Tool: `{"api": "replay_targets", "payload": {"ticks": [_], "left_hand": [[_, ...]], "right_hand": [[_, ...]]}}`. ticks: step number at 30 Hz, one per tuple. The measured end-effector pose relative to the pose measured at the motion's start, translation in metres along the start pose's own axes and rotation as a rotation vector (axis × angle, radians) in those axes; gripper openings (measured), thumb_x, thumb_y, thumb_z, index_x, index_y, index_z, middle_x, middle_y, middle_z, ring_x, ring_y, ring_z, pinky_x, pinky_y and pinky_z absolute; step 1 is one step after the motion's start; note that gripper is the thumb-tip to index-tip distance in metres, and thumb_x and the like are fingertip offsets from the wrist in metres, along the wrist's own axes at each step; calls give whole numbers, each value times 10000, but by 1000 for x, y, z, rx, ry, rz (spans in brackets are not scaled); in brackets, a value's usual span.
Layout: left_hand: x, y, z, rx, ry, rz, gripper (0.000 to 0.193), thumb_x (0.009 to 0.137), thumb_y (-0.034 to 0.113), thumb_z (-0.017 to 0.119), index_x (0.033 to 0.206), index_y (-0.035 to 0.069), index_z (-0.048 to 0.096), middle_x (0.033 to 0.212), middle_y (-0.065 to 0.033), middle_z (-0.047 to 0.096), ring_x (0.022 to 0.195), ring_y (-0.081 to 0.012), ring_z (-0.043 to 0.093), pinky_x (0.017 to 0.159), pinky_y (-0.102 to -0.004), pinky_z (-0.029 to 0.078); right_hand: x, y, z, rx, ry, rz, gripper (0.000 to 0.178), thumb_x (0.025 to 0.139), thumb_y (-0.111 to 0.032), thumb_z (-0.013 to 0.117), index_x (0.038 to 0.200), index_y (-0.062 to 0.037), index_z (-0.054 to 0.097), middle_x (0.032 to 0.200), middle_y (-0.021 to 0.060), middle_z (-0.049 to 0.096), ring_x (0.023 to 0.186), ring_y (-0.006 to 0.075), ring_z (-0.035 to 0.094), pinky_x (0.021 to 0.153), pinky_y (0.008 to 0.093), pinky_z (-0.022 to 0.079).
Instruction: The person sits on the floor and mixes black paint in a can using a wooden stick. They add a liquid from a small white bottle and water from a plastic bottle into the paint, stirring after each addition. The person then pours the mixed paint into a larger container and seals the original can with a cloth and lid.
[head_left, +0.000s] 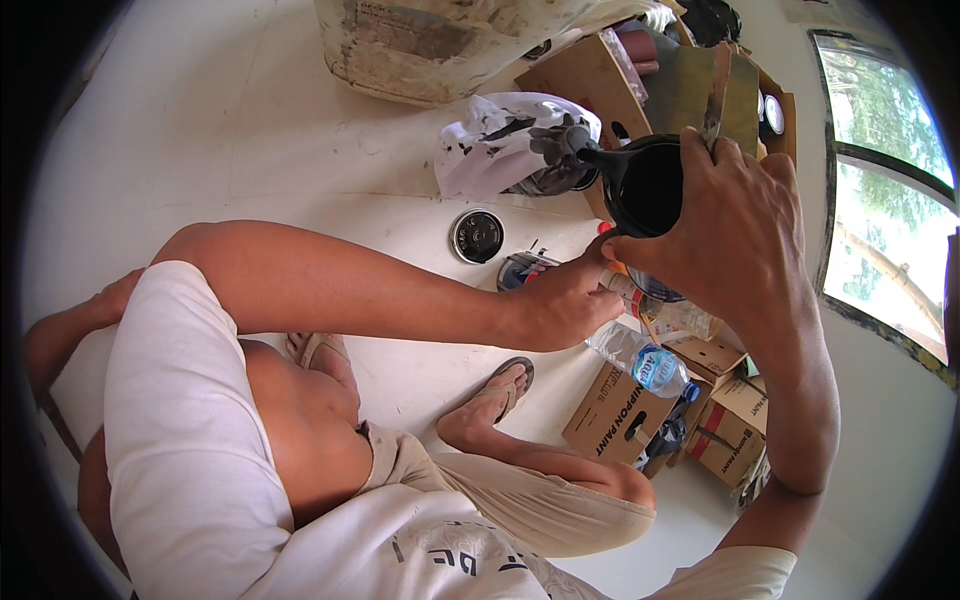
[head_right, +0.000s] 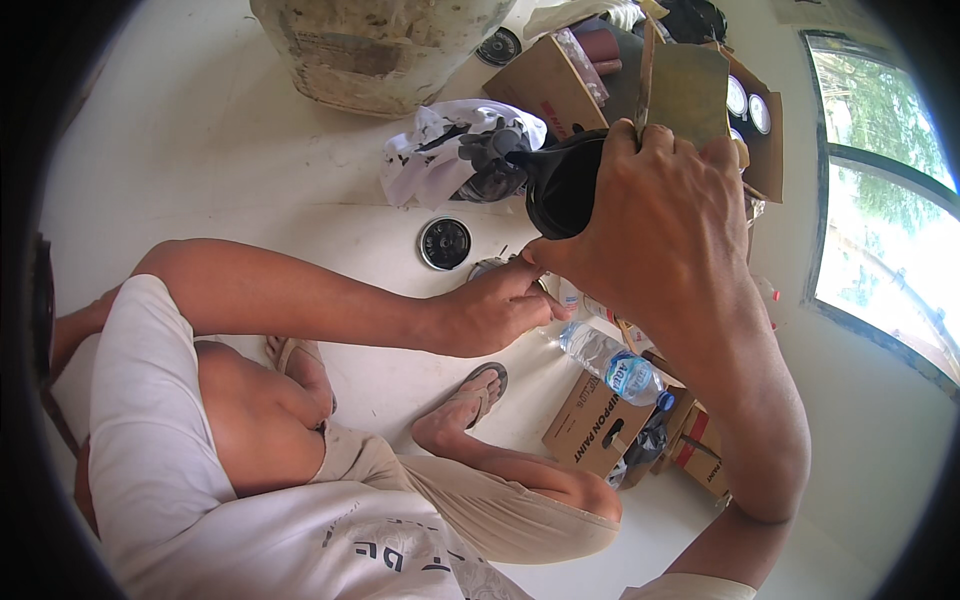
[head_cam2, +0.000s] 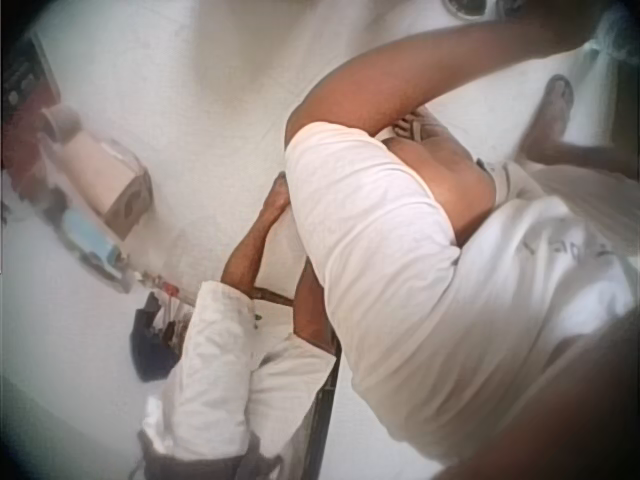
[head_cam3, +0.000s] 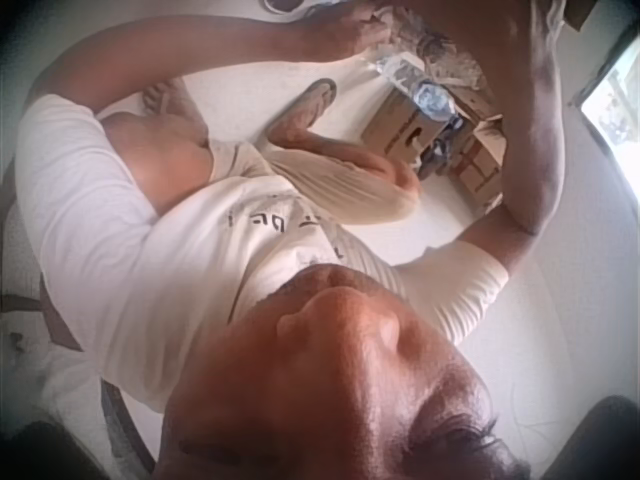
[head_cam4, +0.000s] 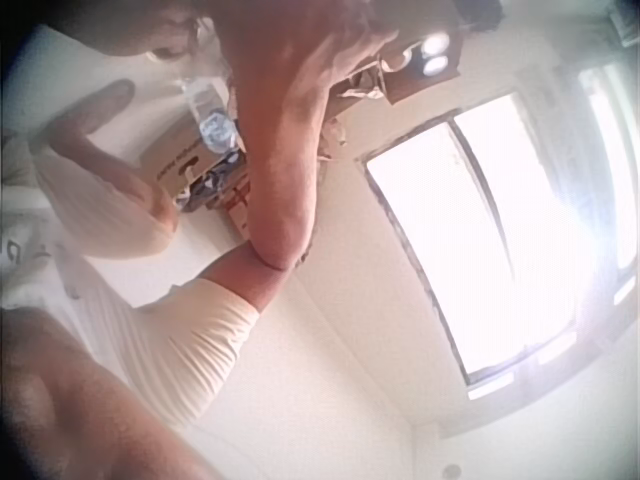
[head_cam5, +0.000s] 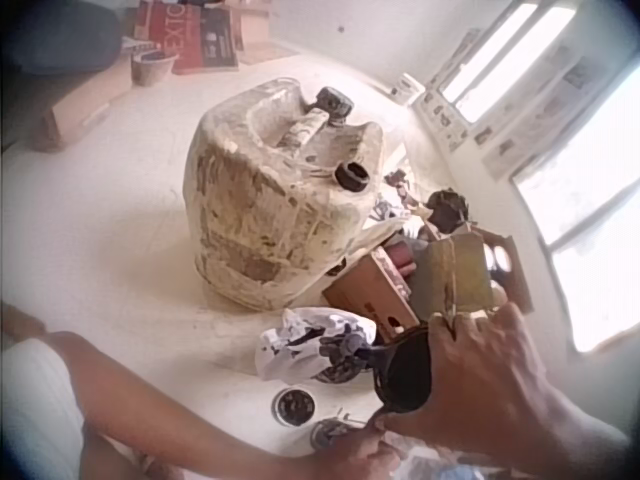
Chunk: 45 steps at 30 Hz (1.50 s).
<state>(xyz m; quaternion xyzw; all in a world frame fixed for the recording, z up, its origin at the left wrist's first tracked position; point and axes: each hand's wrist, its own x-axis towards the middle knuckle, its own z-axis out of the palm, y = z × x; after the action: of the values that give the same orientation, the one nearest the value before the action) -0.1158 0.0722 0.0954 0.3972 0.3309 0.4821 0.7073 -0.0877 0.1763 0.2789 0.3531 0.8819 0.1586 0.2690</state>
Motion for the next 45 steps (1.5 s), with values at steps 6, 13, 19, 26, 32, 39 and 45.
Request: {"api": "replay_targets", "payload": {"ticks": [6, 13, 19, 26, 32, 39, 45], "left_hand": [[0, -2, -1, 79, -8, 29, 504, 1045, 247, 587, 1431, -13, 391, 931, -129, 592, 867, -199, 543, 859, -389, 447], [0, -2, -2, 120, -30, 62, 497, 1040, 251, 588, 1418, -16, 410, 937, -142, 592, 879, -216, 547, 885, -405, 438], [1, -5, 2, 43, 23, 65, 498, 1029, 237, 592, 1423, -14, 418, 1010, -183, 604, 926, -246, 581, 915, -425, 437], [1, -6, 4, -47, 39, 95, 520, 1017, 217, 594, 1451, -14, 424, 1101, -218, 601, 985, -263, 600, 973, -423, 435], [-2, 2, 1, 9, 38, 53, 503, 1012, 209, 593, 1438, -16, 450, 1104, -201, 605, 997, -246, 599, 970, -416, 442], [-2, 8, -2, -1, 7, -15, 492, 1013, 220, 600, 1425, -14, 469, 1083, -179, 608, 978, -231, 591, 947, -405, 449], [0, -4, 0, 24, 45, 60, 516, 1010, 196, 573, 1466, -11, 453, 1131, -174, 647, 1036, -240, 624, 985, -393, 457]], "right_hand": [[2, -1, -4, -3, -24, -3, 1044, 574, -521, 938, 1344, 107, 619, 1155, 248, 716, 1101, 345, 702, 1056, 422, 443], [2, -3, -5, -21, -7, -13, 1003, 570, -524, 941, 1298, 100, 649, 1067, 219, 728, 1000, 330, 707, 998, 414, 466], [4, -3, -5, -25, 25, -35, 934, 570, -516, 940, 1238, 81, 678, 1004, 208, 734, 936, 329, 713, 968, 413, 475], [5, -2, -4, -30, 48, -65, 828, 572, -526, 927, 1123, 48, 701, 967, 202, 732, 891, 335, 725, 941, 420, 473], [6, -2, -4, -34, 53, -76, 793, 569, -529, 922, 1080, 38, 707, 939, 202, 732, 869, 333, 727, 928, 419, 474], [9, -4, -5, -58, 42, -74, 744, 571, -517, 913, 1031, 31, 708, 909, 196, 731, 839, 330, 725, 918, 415, 477], [11, -7, -5, -66, 31, -80, 728, 574, -513, 910, 1026, 23, 710, 912, 195, 733, 843, 322, 726, 921, 406, 469]]}}
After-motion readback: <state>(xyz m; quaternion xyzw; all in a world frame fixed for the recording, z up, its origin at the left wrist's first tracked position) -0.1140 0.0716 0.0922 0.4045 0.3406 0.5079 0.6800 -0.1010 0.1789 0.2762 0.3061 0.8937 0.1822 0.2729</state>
